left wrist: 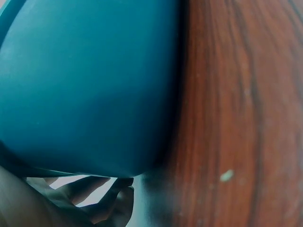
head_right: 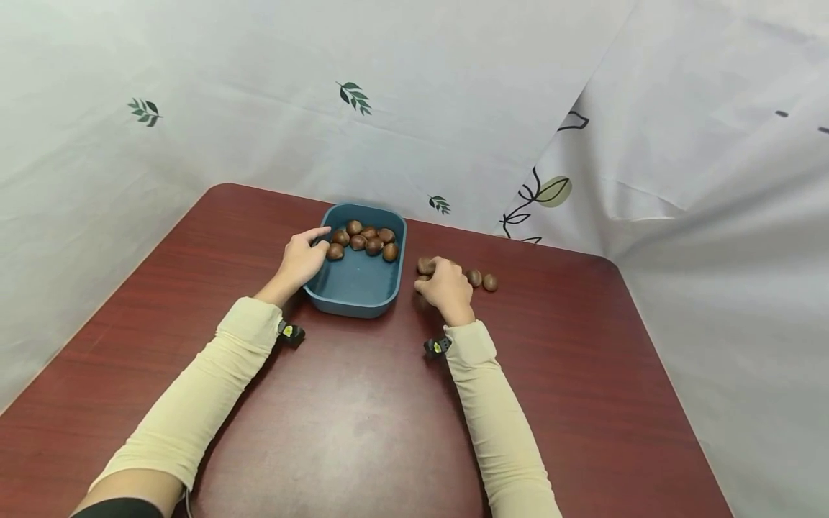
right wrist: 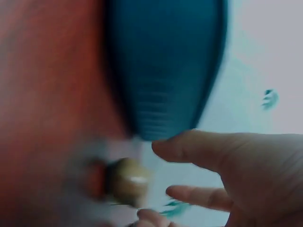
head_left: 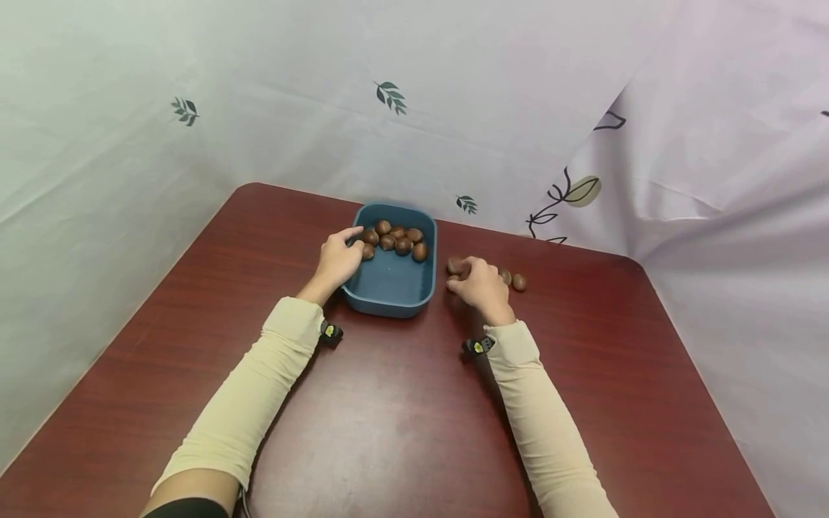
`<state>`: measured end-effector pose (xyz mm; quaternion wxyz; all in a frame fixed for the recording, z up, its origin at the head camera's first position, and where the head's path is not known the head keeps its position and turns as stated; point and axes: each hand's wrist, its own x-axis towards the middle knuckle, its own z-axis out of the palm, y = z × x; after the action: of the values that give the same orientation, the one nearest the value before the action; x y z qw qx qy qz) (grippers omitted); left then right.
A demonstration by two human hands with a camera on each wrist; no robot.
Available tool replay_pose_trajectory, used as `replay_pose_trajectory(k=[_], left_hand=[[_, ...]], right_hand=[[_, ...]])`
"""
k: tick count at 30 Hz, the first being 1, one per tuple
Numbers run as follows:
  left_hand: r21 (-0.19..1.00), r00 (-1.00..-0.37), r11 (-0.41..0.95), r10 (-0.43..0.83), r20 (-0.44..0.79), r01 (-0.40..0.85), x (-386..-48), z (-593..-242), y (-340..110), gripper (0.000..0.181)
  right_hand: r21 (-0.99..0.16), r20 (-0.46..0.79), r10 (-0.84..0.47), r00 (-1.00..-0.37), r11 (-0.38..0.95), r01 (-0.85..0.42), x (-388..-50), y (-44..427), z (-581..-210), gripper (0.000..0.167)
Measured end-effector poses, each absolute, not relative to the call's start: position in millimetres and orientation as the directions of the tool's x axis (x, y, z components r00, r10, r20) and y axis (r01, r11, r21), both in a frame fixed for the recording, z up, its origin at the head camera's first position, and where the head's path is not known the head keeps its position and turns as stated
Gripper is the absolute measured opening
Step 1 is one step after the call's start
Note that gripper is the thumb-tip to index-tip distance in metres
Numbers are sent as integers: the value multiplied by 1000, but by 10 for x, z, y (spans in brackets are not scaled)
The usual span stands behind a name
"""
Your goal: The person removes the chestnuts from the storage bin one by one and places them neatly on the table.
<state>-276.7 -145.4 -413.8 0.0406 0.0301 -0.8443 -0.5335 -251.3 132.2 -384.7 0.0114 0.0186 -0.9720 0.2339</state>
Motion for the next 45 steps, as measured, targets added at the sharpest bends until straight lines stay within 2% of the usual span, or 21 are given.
replay_pose_trajectory(k=[5,9,14,18,27,39,45], left_hand=[[902,-994,432,-96,45,-1,-2756,-4117,-1446,47],[902,-994,432,-96,44,-1,-2760,-4116,-1450,47],[905,-995,426,-95,35,-9,-2747,-4123,-1449,47],[902,-995,431,-96,38,-7,-2738,-4133,-1446,47],[900,-995,435,-77,60,21,-2731,-4140,-1447,48],[907,-997,419,-50,67,40,-2731,-4130,-1442,47],[895,-993,443,-72,92,50,-2726,-4125,-1438,47]], right_hand=[[-440,113,-43,-993,893,-89,-2439,1149,-3573,44],[-509,154,-120,-981,841,-183,-2444,910,-3426,42],[-616,169,-236,-957,733,-289,-2534,596,-3457,34],[-666,144,-299,-943,676,-316,-2598,385,-3568,32],[-720,64,-346,-936,634,-284,-2730,55,-3806,45],[-678,31,-308,-951,693,-247,-2774,-91,-4000,54],[-720,-15,-383,-924,645,-256,-2821,-86,-4037,63]])
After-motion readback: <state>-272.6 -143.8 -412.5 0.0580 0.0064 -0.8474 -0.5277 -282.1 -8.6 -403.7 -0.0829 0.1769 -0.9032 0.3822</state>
